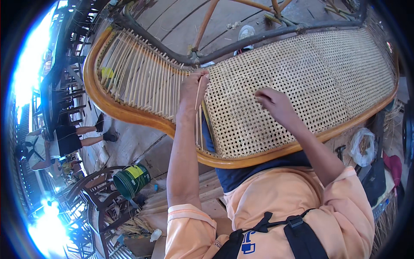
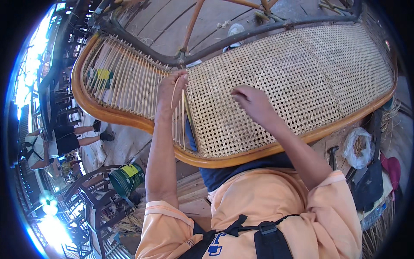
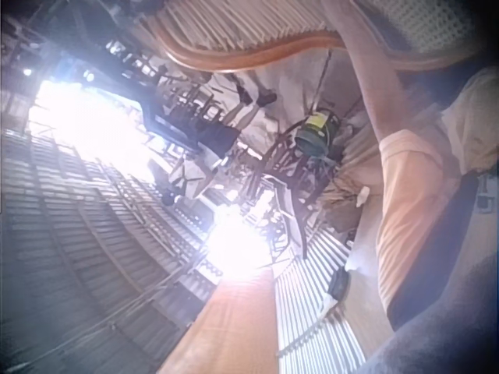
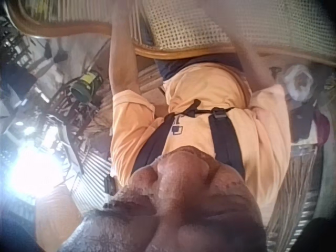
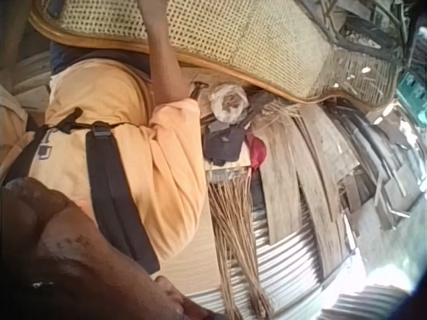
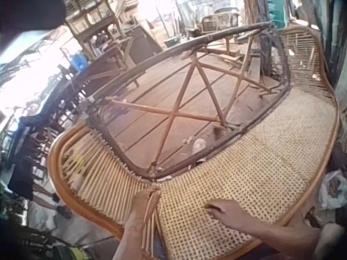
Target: Repairing a rattan chair by weaving new rattan strips into the frame.
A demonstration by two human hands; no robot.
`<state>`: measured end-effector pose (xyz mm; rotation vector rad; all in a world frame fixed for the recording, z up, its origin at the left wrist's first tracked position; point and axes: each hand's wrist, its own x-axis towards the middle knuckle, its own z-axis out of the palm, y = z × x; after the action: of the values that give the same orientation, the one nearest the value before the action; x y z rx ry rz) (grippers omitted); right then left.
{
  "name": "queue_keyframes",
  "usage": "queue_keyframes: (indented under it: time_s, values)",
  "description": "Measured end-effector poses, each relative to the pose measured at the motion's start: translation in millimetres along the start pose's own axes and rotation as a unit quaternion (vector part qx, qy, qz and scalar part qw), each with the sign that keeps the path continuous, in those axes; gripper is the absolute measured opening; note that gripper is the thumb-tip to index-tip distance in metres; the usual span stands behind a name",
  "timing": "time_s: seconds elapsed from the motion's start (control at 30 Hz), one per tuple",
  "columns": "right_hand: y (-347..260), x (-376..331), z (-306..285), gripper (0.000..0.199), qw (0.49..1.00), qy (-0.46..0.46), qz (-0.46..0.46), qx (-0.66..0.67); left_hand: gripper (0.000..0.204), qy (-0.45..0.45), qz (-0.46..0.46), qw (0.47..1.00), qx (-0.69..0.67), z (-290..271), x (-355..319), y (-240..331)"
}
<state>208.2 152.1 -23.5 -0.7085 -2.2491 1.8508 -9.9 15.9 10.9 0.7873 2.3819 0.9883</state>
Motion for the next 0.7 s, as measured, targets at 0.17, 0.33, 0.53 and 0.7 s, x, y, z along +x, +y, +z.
queue_keyframes:
  time_s: [0.17, 0.33, 0.53, 0.7]
  values:
    - [-10.1, 70.8, 44.7, 0.022, 0.997, -0.001, -0.060, 0.053, 0.022, -0.061, 0.115, 0.976, 0.176, -3.3, 5.7, 25.8]
    - [-13.7, 92.2, 62.6, 0.023, 0.984, 0.002, -0.107, 0.139, 0.022, -0.143, 0.073, 0.979, 0.124, -11.5, 11.5, 16.6]
    - [-24.3, 99.1, 47.0, 0.011, 0.965, 0.006, -0.150, 0.213, 0.025, -0.140, 0.076, 0.942, 0.296, -16.1, 13.8, 56.5]
    - [-38.5, 100.8, 30.9, 0.011, 0.979, 0.059, -0.158, 0.112, 0.021, -0.157, 0.141, 0.977, -0.010, -10.4, 16.5, 62.7]
